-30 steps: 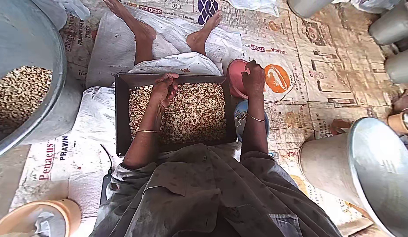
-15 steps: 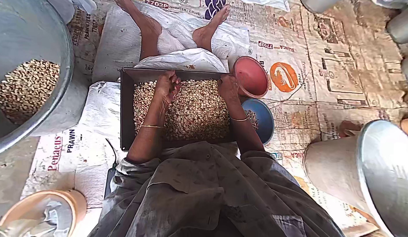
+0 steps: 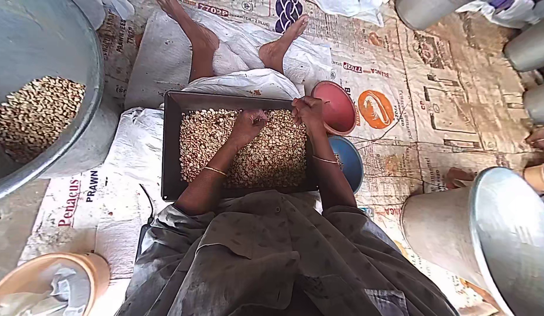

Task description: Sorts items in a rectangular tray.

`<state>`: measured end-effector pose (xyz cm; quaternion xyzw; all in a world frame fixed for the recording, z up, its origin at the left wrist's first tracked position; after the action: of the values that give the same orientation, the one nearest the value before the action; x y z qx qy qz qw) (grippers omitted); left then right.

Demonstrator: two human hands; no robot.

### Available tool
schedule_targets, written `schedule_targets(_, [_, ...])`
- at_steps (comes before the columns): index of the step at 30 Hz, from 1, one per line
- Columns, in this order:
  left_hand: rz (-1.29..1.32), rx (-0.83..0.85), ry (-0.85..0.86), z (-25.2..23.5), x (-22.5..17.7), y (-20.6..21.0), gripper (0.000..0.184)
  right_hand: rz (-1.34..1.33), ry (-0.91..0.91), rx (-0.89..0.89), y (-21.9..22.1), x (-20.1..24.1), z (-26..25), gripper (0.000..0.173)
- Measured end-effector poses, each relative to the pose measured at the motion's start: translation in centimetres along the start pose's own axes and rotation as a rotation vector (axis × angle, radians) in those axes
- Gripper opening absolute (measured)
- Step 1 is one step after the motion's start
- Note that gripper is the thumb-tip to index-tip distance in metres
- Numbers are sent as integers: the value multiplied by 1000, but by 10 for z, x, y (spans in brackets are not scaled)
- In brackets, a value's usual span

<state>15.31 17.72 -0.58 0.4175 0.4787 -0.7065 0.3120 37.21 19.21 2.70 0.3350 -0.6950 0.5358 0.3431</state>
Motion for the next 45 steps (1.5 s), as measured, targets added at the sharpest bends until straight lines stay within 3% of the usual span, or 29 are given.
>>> schedule_targets(2, [-120, 17, 42, 2, 0, 15, 23, 578, -1, 237, 24, 11, 4, 30])
schedule_targets(4, [-237, 25, 48, 4, -4, 22, 25, 830, 0, 292, 42, 16, 9, 36])
schedule_targets(14, [-396, -2, 6, 4, -7, 28, 24, 884, -79, 171, 45, 5, 13, 32])
schedule_targets(24, [-417, 13, 9, 5, -9, 27, 26, 792, -222, 28, 36, -3, 11, 26])
schedule_targets(29, [-433, 15, 10, 4, -9, 28, 25, 730, -378, -113, 33, 0, 11, 27])
schedule_targets(37, [-437, 13, 11, 4, -9, 29, 25, 466, -553, -186, 28, -3, 6, 17])
schedule_targets(41, [-438, 8, 12, 4, -8, 29, 25, 326, -499, -165, 24, -7, 1, 17])
schedule_targets(45, [-416, 15, 2, 4, -8, 26, 27, -273, -262, -146, 14, -15, 5, 10])
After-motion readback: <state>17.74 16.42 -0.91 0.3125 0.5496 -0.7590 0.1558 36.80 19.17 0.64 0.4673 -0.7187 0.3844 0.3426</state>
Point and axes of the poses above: each hand's wrist, its own z-axis away from the middle knuckle, its own y-axis out of the palm, x = y × z, the point moved 6 cm from there along -z, towards the middle knuckle, and after that the axes turned 15 degrees about -y, right-handed, at the moved point
